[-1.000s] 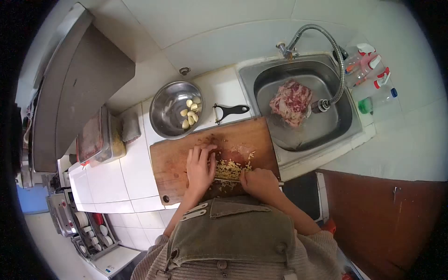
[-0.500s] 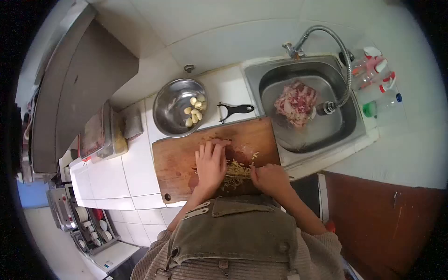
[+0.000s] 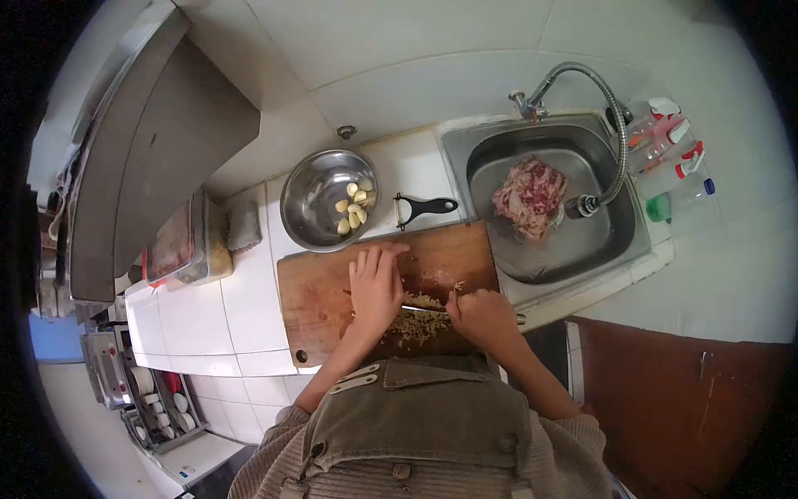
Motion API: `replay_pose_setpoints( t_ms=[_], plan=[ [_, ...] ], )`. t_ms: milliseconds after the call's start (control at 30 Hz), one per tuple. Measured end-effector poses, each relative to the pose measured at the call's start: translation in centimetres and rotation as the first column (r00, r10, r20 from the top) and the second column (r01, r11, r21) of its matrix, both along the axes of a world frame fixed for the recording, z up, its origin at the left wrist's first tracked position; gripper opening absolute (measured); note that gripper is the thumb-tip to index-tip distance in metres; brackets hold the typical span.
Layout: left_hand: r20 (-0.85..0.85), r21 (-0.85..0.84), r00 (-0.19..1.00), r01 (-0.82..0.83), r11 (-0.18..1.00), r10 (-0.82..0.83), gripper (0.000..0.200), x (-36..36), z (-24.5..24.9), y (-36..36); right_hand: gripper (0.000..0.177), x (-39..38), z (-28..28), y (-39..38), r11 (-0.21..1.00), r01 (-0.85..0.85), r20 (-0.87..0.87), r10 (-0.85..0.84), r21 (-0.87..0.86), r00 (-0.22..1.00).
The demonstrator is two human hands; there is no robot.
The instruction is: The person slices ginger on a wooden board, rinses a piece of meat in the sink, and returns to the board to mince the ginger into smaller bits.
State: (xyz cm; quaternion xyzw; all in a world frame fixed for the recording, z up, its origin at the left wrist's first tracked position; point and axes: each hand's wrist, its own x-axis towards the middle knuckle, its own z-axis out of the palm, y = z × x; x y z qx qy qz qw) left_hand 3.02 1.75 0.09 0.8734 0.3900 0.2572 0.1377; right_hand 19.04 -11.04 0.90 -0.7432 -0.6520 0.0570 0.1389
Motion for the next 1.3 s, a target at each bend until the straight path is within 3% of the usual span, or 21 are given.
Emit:
replay_pose_setpoints(
  t_ms=[100, 167, 300, 400, 600, 667, 767, 1100, 1200, 1267, 1300],
  plan=[
    [-0.046, -0.043, 0.998, -0.05, 0.998, 0.048, 0.043, -0.3, -0.6, -0.6, 0.045, 0.1, -2.0, 0.4, 1.0, 0.009, -0.044, -0.009, 0.006, 0.999],
    [0.035, -0.001, 0.998, 0.043, 0.999, -0.043, 0.043, -0.2, 0.1, -0.2, 0.045, 0.0, -0.8, -0.2, 1.0, 0.013, -0.034, -0.013, -0.005, 0.999],
    [0.01, -0.02, 1.0, 0.01, 1.0, -0.01, 0.044, -1.1, 0.3, -1.1, 0.044, -1.2, -1.5, -0.4, 0.997, 0.024, -0.09, -0.031, -0.077, 0.996],
    [0.081, -0.045, 0.996, 0.042, 0.998, -0.038, 0.042, -1.4, -0.5, -0.7, 0.045, -1.3, -0.9, -0.7, 0.999, -0.019, -0.027, 0.018, -0.047, 0.999],
    [-0.013, -0.029, 0.998, 0.053, 0.998, -0.054, 0.046, -1.6, 0.4, -1.3, 0.046, -1.9, -0.5, -1.1, 0.998, 0.044, -0.035, -0.046, -0.055, 0.998],
    [0.08, -0.003, 0.995, 0.058, 0.998, -0.058, 0.046, -2.2, 1.4, -1.9, 0.047, -1.8, -1.1, -1.3, 0.997, 0.032, -0.048, -0.035, -0.07, 0.998],
    [-0.033, -0.045, 0.996, 0.084, 0.995, -0.085, 0.046, -2.3, 0.0, -2.1, 0.048, -2.3, -1.0, -2.2, 0.99, 0.002, -0.099, -0.016, -0.143, 0.995],
    [0.061, -0.056, 0.994, 0.09, 0.994, -0.087, 0.044, -2.8, 0.4, -3.3, 0.046, -2.6, 0.4, -2.7, 0.984, -0.025, -0.09, 0.009, -0.179, 0.996],
    [-0.046, -0.099, 0.998, 0.025, 0.995, -0.03, 0.047, -3.1, -1.0, -3.8, 0.045, -2.7, -1.3, -2.6, 0.984, -0.042, -0.118, 0.021, -0.176, 0.993],
    [0.227, -0.18, 0.973, 0.076, 0.981, -0.034, 0.041, -2.9, -0.8, -3.0, 0.044, -2.3, -1.9, -2.4, 0.972, -0.028, -0.086, 0.008, -0.234, 0.996],
    [0.232, -0.173, 0.972, 0.075, 0.982, -0.033, 0.041, -2.8, -0.7, -2.9, 0.044, -2.2, -1.8, -2.3, 0.973, -0.029, -0.081, 0.01, -0.228, 0.997]
  ],
)
